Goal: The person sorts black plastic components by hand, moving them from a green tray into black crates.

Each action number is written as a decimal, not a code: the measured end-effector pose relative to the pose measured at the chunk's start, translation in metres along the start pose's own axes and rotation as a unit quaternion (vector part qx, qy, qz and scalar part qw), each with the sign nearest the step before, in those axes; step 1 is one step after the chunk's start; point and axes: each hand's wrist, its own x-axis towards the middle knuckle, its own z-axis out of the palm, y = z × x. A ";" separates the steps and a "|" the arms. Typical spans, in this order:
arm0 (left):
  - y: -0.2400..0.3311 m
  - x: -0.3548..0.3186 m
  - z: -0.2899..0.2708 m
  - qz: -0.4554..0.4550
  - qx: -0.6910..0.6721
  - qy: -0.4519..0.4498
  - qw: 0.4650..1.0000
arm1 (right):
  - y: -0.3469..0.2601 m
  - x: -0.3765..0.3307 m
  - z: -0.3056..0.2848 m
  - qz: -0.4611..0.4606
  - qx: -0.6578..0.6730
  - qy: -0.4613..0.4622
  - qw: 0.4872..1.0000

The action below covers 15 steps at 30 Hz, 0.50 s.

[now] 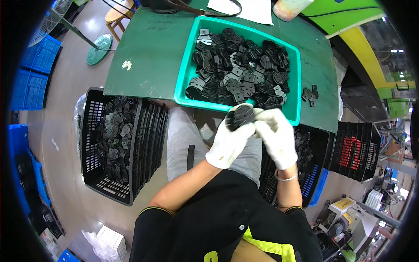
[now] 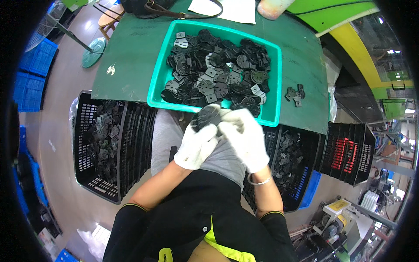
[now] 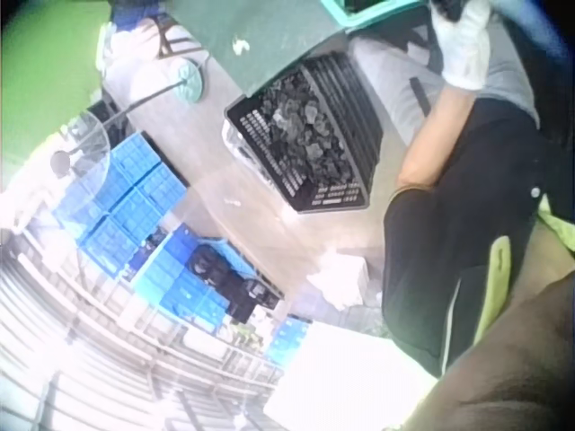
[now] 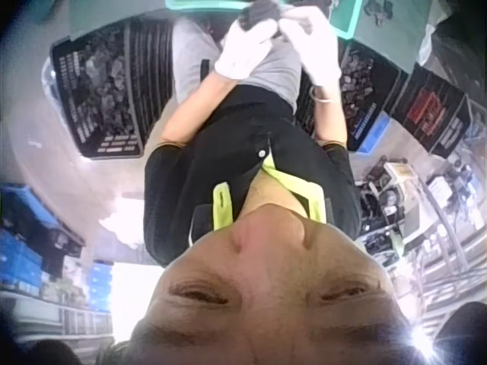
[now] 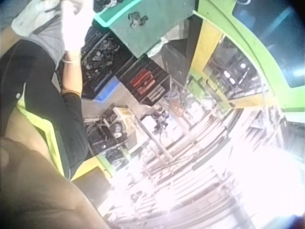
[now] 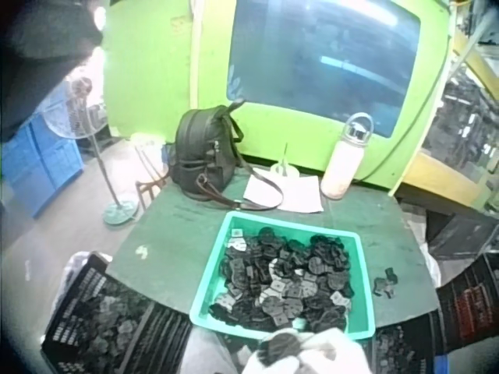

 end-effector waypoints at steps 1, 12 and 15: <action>0.000 -0.002 0.002 -0.003 0.021 0.033 0.999 | 0.005 -0.003 0.007 -0.024 -0.029 0.011 0.999; 0.084 -0.040 -0.078 0.117 -0.046 0.173 0.977 | 0.030 0.117 -0.057 -0.210 -0.375 0.170 0.887; 0.132 -0.057 -0.144 0.209 0.146 0.298 0.920 | 0.037 0.147 -0.066 -0.260 -0.498 0.155 0.813</action>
